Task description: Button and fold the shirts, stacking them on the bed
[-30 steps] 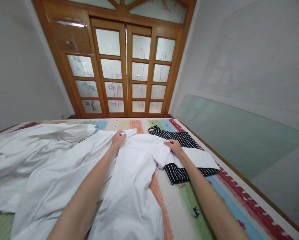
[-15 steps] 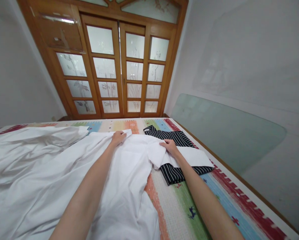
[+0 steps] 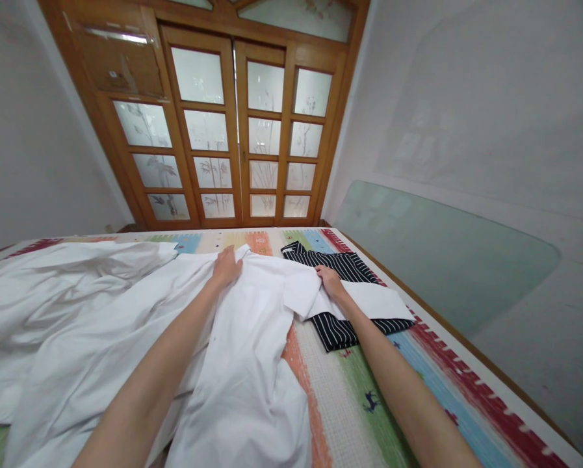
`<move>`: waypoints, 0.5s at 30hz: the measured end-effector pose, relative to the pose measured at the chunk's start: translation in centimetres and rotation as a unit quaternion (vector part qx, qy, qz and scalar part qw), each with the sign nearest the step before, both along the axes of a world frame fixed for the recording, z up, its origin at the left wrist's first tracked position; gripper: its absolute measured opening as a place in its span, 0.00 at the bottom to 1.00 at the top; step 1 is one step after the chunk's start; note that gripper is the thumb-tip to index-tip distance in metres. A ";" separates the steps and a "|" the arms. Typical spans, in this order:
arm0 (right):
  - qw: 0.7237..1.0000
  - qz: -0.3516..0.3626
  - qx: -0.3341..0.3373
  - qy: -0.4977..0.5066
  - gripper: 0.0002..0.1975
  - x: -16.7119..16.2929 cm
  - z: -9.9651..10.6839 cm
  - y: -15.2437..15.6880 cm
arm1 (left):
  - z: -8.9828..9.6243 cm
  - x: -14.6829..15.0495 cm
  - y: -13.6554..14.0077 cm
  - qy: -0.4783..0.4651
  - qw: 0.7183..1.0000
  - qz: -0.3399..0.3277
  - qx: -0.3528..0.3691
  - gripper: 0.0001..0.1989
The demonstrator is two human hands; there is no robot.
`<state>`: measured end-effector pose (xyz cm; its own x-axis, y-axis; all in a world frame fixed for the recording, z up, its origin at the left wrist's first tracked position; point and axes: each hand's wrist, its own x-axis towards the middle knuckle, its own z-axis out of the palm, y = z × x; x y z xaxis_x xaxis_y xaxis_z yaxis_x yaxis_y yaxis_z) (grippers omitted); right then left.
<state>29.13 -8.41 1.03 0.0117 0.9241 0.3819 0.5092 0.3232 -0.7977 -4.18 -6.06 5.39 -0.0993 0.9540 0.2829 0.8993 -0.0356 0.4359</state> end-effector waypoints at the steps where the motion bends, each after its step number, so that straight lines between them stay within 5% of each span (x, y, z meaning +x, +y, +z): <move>1: 1.000 -0.008 0.007 -0.023 0.13 -0.1 0.0 0.0 | 0.1 -0.1 -0.8 0.020 0.999 -0.024 0.016 0.28; 6: 0.995 -0.061 0.054 -0.051 0.16 -0.1 0.3 -0.5 | 0.1 -1.0 -6.9 0.075 0.985 -0.140 0.067 0.21; 10: 0.983 -0.091 0.140 -0.070 0.10 -0.5 1.4 -2.7 | -0.3 -2.0 -14.1 0.026 0.981 -0.185 0.059 0.15; 12: 0.976 -0.045 0.185 -0.105 0.06 -1.0 2.3 -5.1 | -0.1 -2.6 -17.9 -0.013 0.985 -0.173 0.006 0.13; 15: 0.959 0.116 0.205 -0.157 0.07 -2.1 3.9 -10.5 | 0.7 -4.2 -23.1 -0.031 0.984 -0.164 -0.063 0.11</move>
